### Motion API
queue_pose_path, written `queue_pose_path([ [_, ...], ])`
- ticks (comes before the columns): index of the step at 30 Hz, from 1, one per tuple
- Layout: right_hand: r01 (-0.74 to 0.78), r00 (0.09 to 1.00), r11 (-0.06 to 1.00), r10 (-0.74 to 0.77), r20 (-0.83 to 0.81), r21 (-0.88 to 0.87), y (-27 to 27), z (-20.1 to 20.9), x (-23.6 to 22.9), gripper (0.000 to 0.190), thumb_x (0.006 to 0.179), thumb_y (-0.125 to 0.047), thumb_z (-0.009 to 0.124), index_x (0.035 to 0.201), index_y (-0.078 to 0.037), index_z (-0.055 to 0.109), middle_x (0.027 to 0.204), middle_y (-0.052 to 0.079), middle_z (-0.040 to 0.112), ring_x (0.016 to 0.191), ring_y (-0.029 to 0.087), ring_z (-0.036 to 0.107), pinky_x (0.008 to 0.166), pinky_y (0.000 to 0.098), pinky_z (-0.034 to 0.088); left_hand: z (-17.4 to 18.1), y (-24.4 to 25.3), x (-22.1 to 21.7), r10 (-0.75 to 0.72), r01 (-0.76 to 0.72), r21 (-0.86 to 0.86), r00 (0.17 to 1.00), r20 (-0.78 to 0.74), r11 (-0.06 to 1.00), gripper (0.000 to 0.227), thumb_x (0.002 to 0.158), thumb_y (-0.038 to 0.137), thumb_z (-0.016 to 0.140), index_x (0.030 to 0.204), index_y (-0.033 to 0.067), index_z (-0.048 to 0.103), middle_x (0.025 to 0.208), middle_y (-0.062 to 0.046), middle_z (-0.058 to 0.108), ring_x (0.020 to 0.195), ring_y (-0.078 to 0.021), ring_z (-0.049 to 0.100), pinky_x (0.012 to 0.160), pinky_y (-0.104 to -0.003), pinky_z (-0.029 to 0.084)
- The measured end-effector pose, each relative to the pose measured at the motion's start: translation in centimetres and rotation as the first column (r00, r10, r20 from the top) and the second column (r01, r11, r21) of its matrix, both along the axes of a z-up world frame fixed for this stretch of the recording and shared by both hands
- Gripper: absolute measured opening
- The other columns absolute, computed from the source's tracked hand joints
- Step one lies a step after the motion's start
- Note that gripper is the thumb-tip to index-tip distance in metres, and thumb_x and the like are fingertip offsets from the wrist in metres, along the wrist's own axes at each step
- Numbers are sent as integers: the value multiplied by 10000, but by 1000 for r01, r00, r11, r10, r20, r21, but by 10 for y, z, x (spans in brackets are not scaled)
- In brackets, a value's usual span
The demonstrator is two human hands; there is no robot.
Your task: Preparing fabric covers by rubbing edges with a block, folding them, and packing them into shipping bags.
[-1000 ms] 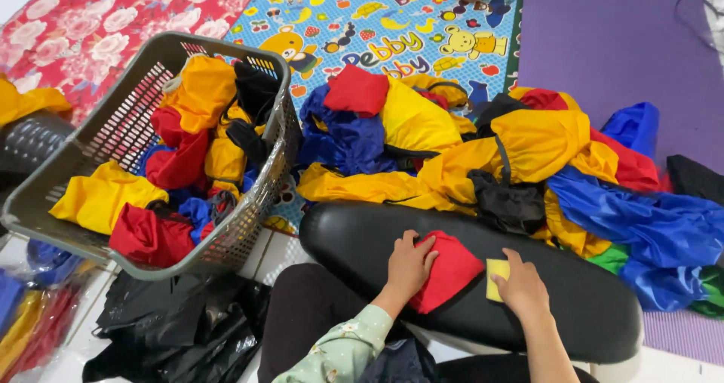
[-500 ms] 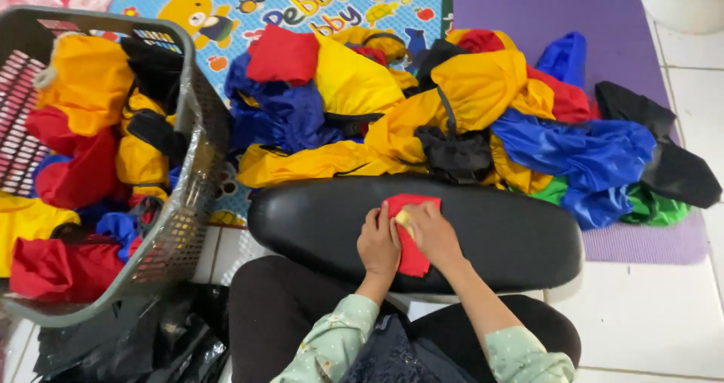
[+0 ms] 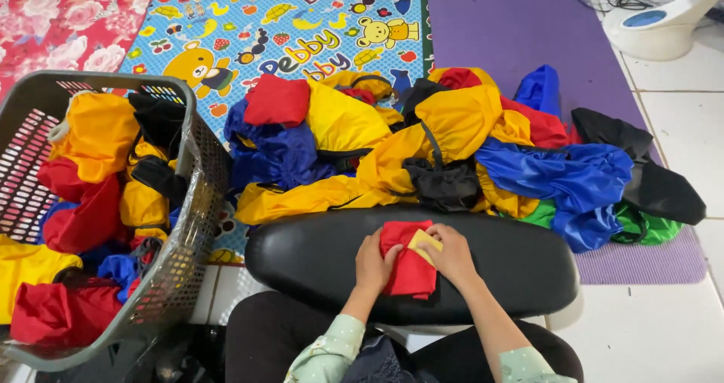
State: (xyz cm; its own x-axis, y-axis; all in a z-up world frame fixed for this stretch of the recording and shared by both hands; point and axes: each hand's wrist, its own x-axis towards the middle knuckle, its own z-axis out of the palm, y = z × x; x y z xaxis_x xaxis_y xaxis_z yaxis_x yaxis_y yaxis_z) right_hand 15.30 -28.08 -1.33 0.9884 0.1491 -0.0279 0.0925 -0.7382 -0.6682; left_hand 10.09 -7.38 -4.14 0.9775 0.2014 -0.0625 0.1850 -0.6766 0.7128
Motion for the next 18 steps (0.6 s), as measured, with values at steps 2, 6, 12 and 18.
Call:
queue_pose_path([
  [2, 16, 999, 1000, -15, -40, 22, 3, 12, -2, 347, 791, -405, 836, 1067, -232, 718, 862, 43, 706, 914, 249, 727, 843, 359, 575, -5, -2, 9, -16, 5, -93, 994, -112, 996, 606, 843, 565, 775, 1277, 164, 636, 1035, -37, 667, 1010, -250, 699, 830, -358, 553],
  [6, 65, 993, 994, -56, -106, 84, 6, 19, -9, 325, 801, -321, 848, 1068, -205, 704, 898, 83, 727, 913, 281, 725, 831, 375, 575, -1, -3, 19, -81, 13, -269, 967, -242, 963, 423, 740, 391, 865, 1057, 131, 763, 964, -104, 688, 966, -329, 722, 771, -390, 586],
  [12, 237, 963, 934, -189, -194, 266, 0, 61, -9, 325, 802, -313, 862, 1067, -194, 716, 922, 59, 725, 876, 203, 710, 808, 333, 558, 82, -12, 5, -126, -21, -527, 962, -242, 849, 543, 809, 288, 810, 1266, 73, 606, 1174, -236, 678, 1189, -442, 641, 933, -502, 548],
  [18, 353, 899, 729, -438, 4, 587, -37, 99, 4, 364, 1048, -179, 645, 1389, -85, 557, 1037, 105, 677, 881, 149, 625, 765, 310, 561, 110, -1, 2, -293, 142, 282, 733, 615, 949, 531, 922, -25, 567, 1421, 151, 617, 1257, -42, 701, 1210, -268, 634, 1016, -402, 495],
])
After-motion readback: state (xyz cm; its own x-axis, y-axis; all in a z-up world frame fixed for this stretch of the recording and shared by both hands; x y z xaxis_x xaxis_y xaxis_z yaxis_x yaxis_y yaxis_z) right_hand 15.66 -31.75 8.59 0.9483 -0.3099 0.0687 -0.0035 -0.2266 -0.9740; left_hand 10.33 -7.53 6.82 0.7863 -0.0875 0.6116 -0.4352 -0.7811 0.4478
